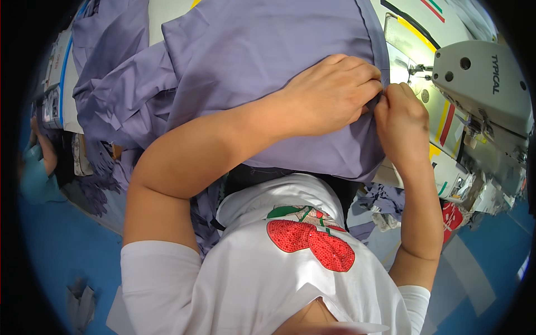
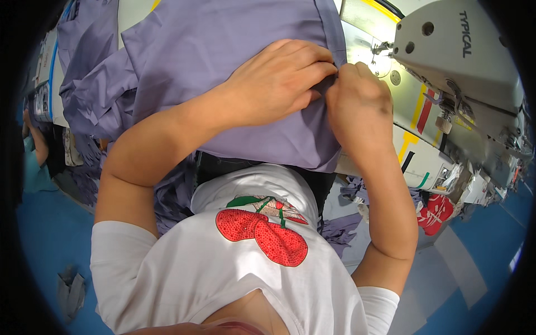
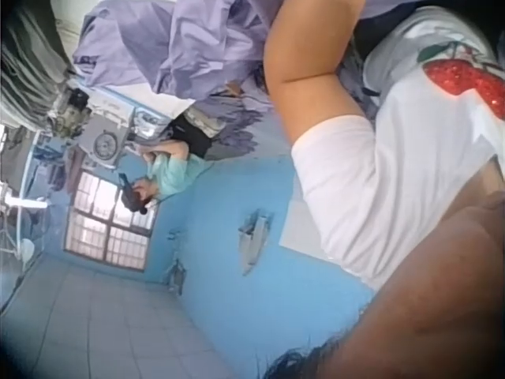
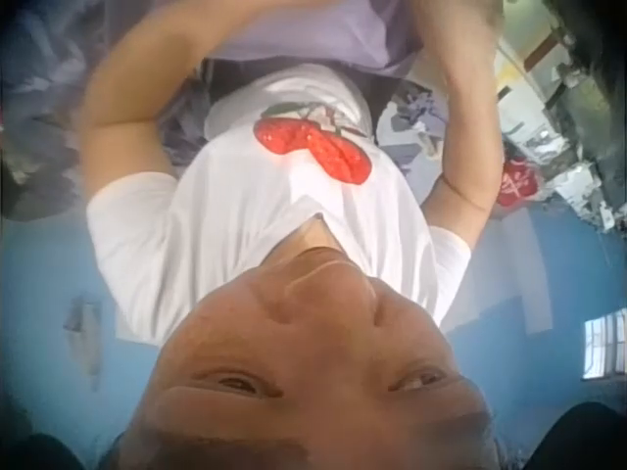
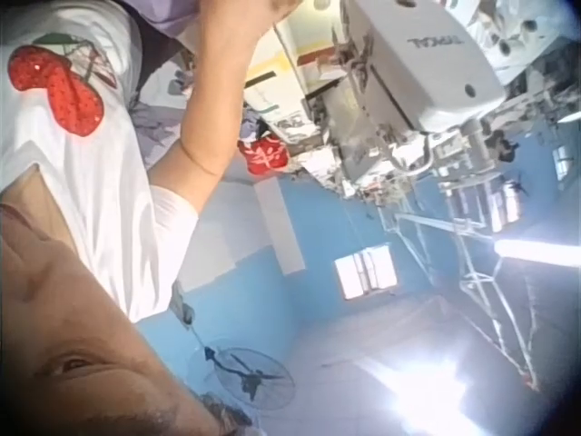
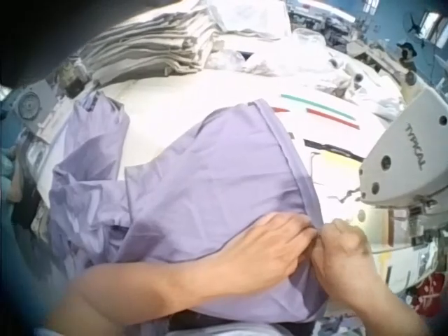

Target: Sewing and trimming edges of purple fabric using a sewing machine.

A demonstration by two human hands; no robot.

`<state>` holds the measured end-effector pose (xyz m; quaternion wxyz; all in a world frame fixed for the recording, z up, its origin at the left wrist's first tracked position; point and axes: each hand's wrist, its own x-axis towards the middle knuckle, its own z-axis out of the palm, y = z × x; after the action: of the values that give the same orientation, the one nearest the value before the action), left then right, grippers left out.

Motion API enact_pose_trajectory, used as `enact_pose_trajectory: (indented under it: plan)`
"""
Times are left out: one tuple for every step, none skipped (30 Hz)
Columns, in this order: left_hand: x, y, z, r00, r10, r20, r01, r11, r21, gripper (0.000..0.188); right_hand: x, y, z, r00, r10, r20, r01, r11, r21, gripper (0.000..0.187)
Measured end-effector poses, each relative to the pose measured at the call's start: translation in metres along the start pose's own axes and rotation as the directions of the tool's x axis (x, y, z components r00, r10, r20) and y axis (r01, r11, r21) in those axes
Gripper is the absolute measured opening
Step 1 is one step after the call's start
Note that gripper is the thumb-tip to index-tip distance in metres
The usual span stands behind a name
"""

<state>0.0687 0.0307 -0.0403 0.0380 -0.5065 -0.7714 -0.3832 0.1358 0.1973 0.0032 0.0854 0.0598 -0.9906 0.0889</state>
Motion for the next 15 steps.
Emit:
enact_pose_trajectory:
  plan:
    - [0.0,0.0,0.0,1.0,-0.008,-0.003,0.008,1.0,-0.001,0.039,0.001,-0.002,-0.003,1.0,-0.005,0.006,0.005,1.0,0.001,0.011]
    - [0.0,-0.001,0.001,1.0,-0.007,-0.006,0.007,1.0,-0.007,0.039,0.002,-0.006,-0.008,0.999,0.029,0.04,-0.029,1.0,0.001,0.011]
    - [0.0,0.0,0.001,1.0,-0.004,-0.01,0.003,1.0,-0.014,0.039,0.002,-0.01,-0.011,0.995,0.065,0.072,-0.065,0.998,-0.002,0.011]
    - [-0.001,0.0,0.0,1.0,-0.008,-0.012,0.008,1.0,-0.016,0.039,0.002,-0.01,-0.01,0.995,0.062,0.076,-0.062,0.998,-0.003,0.011]
    - [-0.002,0.001,0.0,1.0,-0.011,-0.01,0.011,1.0,-0.013,0.039,0.003,-0.01,-0.007,0.998,0.026,0.058,-0.024,0.999,-0.041,0.011]
    - [-0.001,0.001,0.0,1.0,-0.013,-0.008,0.012,1.0,-0.011,0.038,0.004,-0.009,-0.005,0.999,-0.011,0.04,0.014,0.997,-0.082,0.012]
    - [-0.001,0.001,0.001,1.0,-0.014,-0.011,0.014,1.0,-0.013,0.038,0.004,-0.006,-0.004,0.999,-0.012,0.042,0.016,0.996,-0.084,0.012]
    - [-0.001,0.001,0.002,1.0,-0.016,-0.011,0.016,1.0,-0.016,0.039,0.004,-0.003,-0.002,0.999,-0.009,0.037,0.01,0.999,-0.038,0.012]
    - [0.0,0.001,0.002,1.0,-0.018,-0.011,0.018,1.0,-0.018,0.039,0.005,0.0,-0.001,0.999,-0.006,0.033,0.006,1.0,0.009,0.013]
    - [0.0,0.0,0.002,1.0,-0.02,-0.014,0.02,1.0,-0.019,0.039,0.004,0.003,-0.002,0.999,-0.008,0.034,0.008,1.0,0.007,0.013]
    - [-0.001,0.0,0.002,1.0,-0.016,-0.007,0.016,1.0,-0.002,0.039,0.002,0.005,-0.003,0.996,0.062,0.063,-0.069,0.992,0.109,0.012]
    - [-0.001,0.0,0.001,1.0,-0.011,-0.001,0.011,1.0,0.015,0.04,0.001,0.007,-0.003,0.987,0.129,0.098,-0.147,0.967,0.208,0.012]
    - [-0.001,0.0,0.001,1.0,-0.012,-0.004,0.012,1.0,0.014,0.04,0.0,0.007,-0.004,0.987,0.128,0.099,-0.146,0.968,0.206,0.012]
    - [-0.001,-0.001,-0.001,1.0,-0.002,0.015,0.001,1.0,0.023,0.04,-0.002,0.007,-0.006,0.987,0.137,0.084,-0.152,0.966,0.21,0.012]
    - [-0.002,0.0,-0.002,0.999,0.01,0.035,-0.011,0.999,0.03,0.04,-0.004,0.007,-0.006,0.986,0.15,0.069,-0.161,0.964,0.213,0.012]
